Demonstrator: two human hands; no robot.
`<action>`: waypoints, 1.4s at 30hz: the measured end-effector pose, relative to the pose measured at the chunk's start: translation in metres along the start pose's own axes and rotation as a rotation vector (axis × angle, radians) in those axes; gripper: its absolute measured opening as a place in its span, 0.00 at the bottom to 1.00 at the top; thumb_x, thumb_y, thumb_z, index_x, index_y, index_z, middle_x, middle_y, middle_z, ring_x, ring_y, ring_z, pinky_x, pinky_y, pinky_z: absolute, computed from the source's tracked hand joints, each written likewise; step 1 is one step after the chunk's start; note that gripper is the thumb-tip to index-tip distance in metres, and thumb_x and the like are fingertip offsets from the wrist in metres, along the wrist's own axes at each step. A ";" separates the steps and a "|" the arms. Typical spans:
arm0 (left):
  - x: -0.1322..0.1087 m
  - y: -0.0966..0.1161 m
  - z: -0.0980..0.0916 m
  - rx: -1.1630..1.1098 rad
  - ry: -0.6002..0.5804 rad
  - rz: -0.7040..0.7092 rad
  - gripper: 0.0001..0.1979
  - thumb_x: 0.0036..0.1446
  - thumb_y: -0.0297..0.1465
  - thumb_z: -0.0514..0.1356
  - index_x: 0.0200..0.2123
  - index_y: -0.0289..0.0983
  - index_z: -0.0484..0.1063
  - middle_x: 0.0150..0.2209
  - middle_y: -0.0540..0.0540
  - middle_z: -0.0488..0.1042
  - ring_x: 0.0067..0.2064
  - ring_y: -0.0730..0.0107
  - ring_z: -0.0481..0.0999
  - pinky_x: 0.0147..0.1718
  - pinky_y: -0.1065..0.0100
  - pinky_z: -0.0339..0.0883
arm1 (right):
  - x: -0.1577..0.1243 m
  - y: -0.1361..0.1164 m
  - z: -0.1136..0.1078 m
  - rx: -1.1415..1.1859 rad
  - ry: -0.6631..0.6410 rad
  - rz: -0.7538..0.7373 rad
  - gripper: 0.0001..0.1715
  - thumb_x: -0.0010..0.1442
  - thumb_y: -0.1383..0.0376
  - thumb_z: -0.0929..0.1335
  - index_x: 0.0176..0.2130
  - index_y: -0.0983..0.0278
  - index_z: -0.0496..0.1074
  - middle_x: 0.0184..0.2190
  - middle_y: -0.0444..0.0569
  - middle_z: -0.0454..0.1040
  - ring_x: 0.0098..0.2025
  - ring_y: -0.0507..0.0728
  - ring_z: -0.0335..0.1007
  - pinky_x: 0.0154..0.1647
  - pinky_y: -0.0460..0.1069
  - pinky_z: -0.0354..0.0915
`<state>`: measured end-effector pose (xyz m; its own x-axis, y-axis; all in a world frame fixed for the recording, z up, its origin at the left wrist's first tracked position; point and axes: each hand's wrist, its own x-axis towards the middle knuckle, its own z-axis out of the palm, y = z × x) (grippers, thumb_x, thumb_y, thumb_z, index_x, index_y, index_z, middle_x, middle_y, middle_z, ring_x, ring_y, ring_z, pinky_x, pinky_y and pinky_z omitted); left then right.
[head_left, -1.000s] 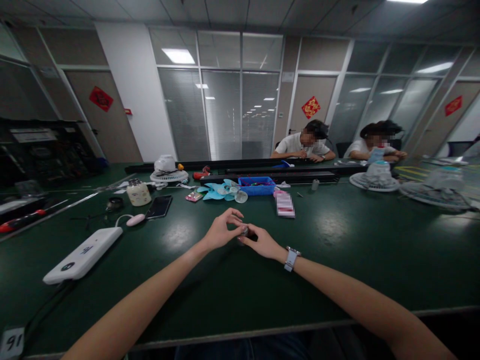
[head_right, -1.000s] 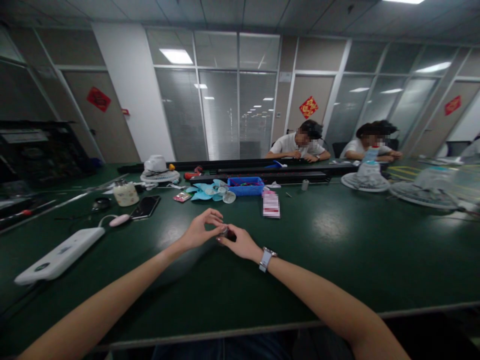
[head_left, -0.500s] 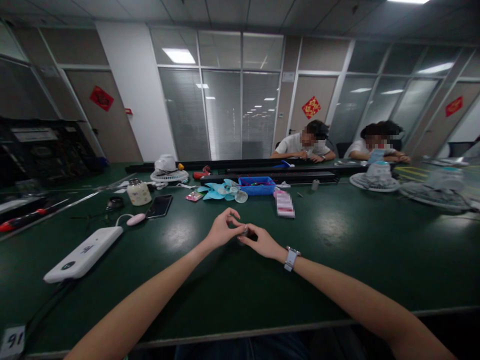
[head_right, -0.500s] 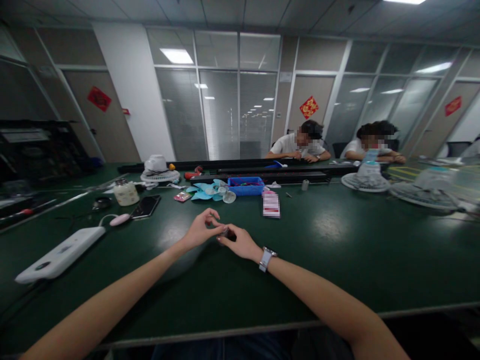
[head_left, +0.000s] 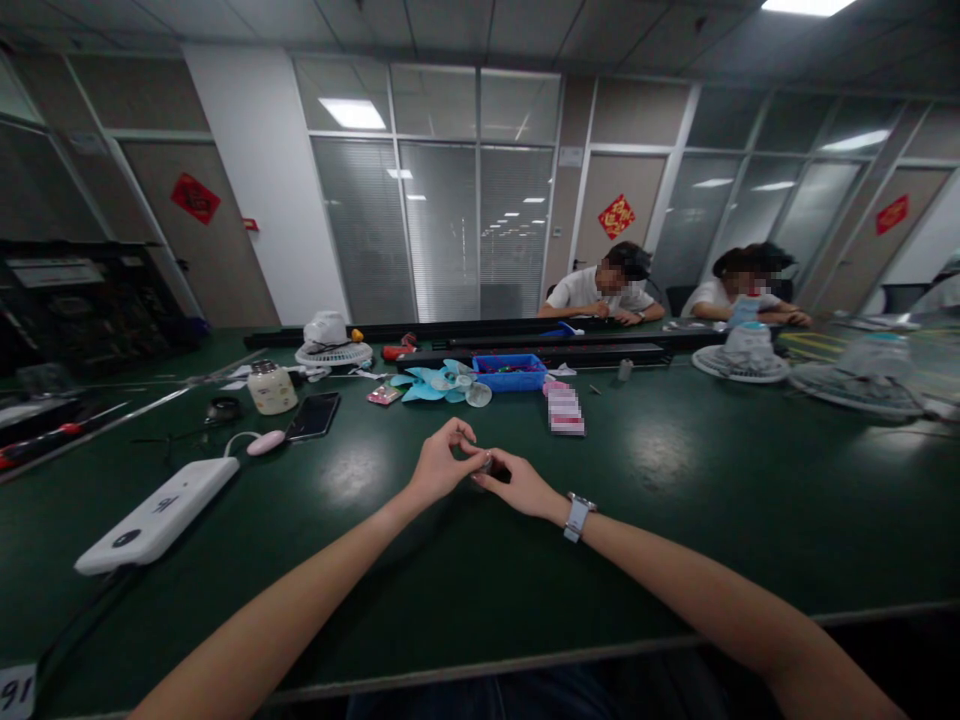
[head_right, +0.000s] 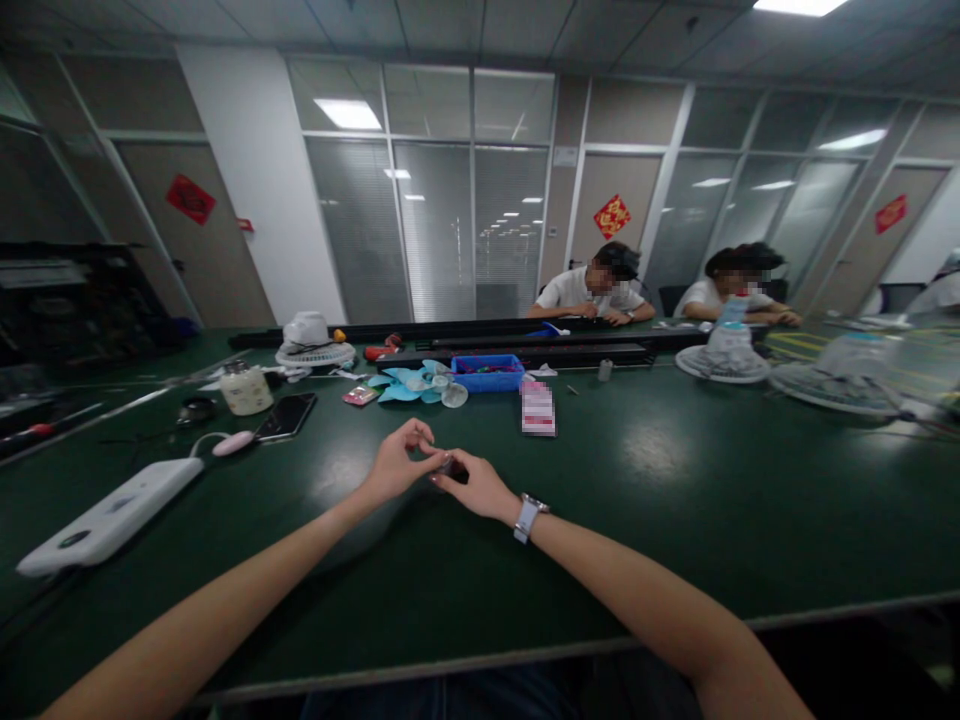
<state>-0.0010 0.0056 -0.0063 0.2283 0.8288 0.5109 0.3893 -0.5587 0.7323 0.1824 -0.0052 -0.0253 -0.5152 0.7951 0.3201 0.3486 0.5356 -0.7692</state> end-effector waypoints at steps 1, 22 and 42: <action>0.000 0.001 -0.001 0.000 -0.012 0.005 0.13 0.51 0.32 0.67 0.36 0.39 0.65 0.27 0.52 0.80 0.32 0.65 0.80 0.36 0.66 0.67 | 0.000 0.000 0.000 -0.001 -0.001 0.001 0.14 0.62 0.59 0.69 0.46 0.63 0.71 0.41 0.47 0.75 0.41 0.57 0.71 0.43 0.52 0.66; 0.005 -0.010 -0.013 -0.219 -0.190 -0.075 0.15 0.50 0.35 0.69 0.33 0.37 0.66 0.36 0.43 0.82 0.42 0.59 0.82 0.41 0.63 0.70 | -0.001 -0.004 0.000 0.006 0.006 0.016 0.19 0.62 0.57 0.69 0.49 0.64 0.71 0.41 0.49 0.76 0.40 0.57 0.71 0.42 0.52 0.67; -0.012 0.012 0.002 0.147 0.094 0.001 0.09 0.52 0.31 0.66 0.32 0.39 0.67 0.31 0.49 0.78 0.38 0.61 0.80 0.37 0.65 0.69 | 0.002 0.004 0.003 0.048 0.006 -0.030 0.16 0.62 0.59 0.69 0.47 0.64 0.71 0.40 0.49 0.77 0.40 0.57 0.72 0.43 0.52 0.67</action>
<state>0.0024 -0.0107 -0.0044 0.1467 0.8176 0.5568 0.5171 -0.5433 0.6615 0.1807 -0.0026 -0.0293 -0.5200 0.7807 0.3466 0.2954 0.5450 -0.7847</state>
